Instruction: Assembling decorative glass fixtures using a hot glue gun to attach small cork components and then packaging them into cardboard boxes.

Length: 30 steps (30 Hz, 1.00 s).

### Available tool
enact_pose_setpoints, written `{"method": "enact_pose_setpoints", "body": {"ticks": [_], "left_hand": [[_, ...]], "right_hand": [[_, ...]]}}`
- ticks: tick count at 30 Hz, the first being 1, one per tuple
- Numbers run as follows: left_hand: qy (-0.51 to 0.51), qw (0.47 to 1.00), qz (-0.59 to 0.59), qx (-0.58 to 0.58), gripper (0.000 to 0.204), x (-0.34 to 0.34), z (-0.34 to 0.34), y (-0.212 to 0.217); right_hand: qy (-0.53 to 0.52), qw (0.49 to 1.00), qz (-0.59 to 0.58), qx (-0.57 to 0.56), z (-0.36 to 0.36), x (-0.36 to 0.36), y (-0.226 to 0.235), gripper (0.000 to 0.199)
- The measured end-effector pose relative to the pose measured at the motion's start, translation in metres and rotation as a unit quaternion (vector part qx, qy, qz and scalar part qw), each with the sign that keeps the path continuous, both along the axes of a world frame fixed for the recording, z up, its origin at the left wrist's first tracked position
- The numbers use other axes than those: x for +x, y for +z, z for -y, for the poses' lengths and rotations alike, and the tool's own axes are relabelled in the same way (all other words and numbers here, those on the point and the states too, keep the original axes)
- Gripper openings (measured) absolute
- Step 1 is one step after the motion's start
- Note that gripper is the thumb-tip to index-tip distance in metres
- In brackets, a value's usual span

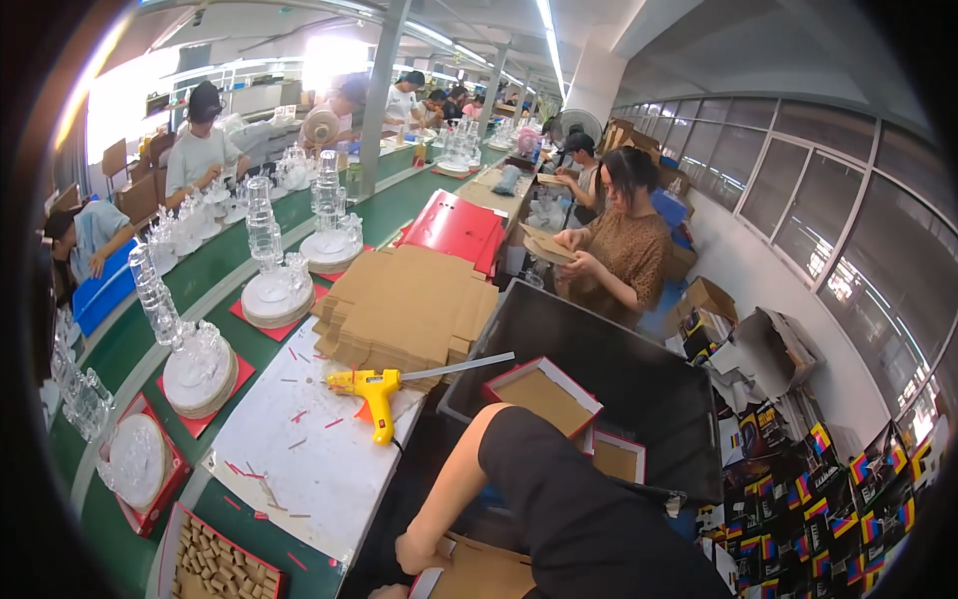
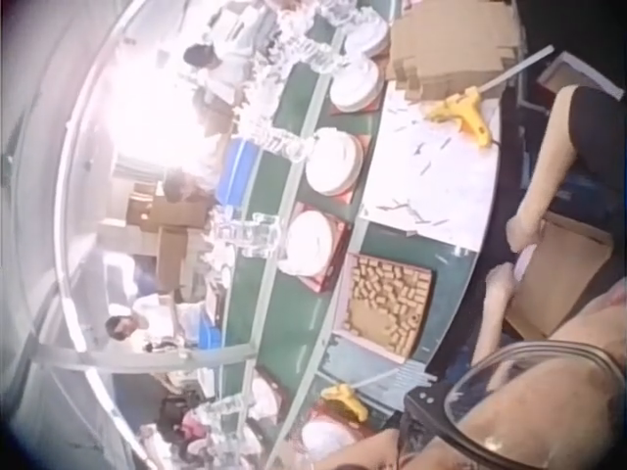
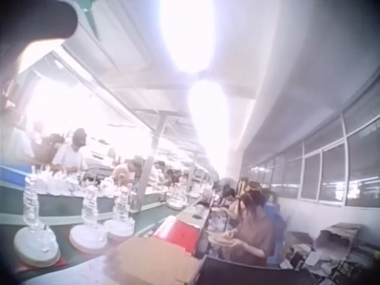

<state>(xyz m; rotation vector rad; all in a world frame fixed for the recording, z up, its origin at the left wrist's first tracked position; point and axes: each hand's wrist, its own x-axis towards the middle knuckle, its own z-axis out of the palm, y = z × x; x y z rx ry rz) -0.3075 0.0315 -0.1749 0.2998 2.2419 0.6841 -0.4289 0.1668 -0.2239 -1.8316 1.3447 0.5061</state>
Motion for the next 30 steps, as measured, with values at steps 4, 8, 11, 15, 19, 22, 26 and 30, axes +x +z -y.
{"method": "enact_pose_setpoints", "body": {"ticks": [4, 8, 11, 15, 19, 22, 26, 30], "left_hand": [[0.003, 0.997, -0.074, -0.032, 0.026, 0.009, -0.008, -0.031], [0.036, 0.992, -0.112, -0.050, 0.027, 0.015, -0.013, -0.032], [0.032, 0.994, -0.100, -0.042, 0.026, 0.013, -0.014, -0.032], [0.060, 0.994, -0.086, -0.027, 0.023, 0.006, -0.018, -0.020], [0.041, 0.995, -0.077, -0.039, 0.020, -0.006, -0.022, -0.020], [0.048, 0.996, -0.069, -0.035, 0.020, -0.008, -0.024, -0.021], [0.065, 0.993, -0.096, -0.010, 0.022, -0.006, -0.021, -0.020], [0.145, 0.985, -0.091, 0.010, 0.027, 0.001, -0.020, -0.015]], "right_hand": [[-0.013, 0.997, -0.026, -0.078, -0.013, 0.005, -0.011, 0.035], [-0.076, 0.986, -0.078, -0.128, -0.030, 0.016, -0.030, 0.034], [-0.083, 0.991, -0.039, -0.098, -0.028, 0.007, -0.022, 0.036], [-0.139, 0.988, 0.052, -0.046, -0.011, 0.003, -0.003, 0.026], [-0.178, 0.982, 0.062, -0.007, -0.004, 0.004, -0.022, 0.035], [-0.177, 0.981, 0.075, -0.021, -0.009, 0.003, -0.041, 0.033], [-0.198, 0.977, 0.071, -0.035, -0.014, 0.000, -0.029, 0.030], [-0.210, 0.976, 0.059, -0.012, -0.018, -0.012, 0.012, 0.029]]}}
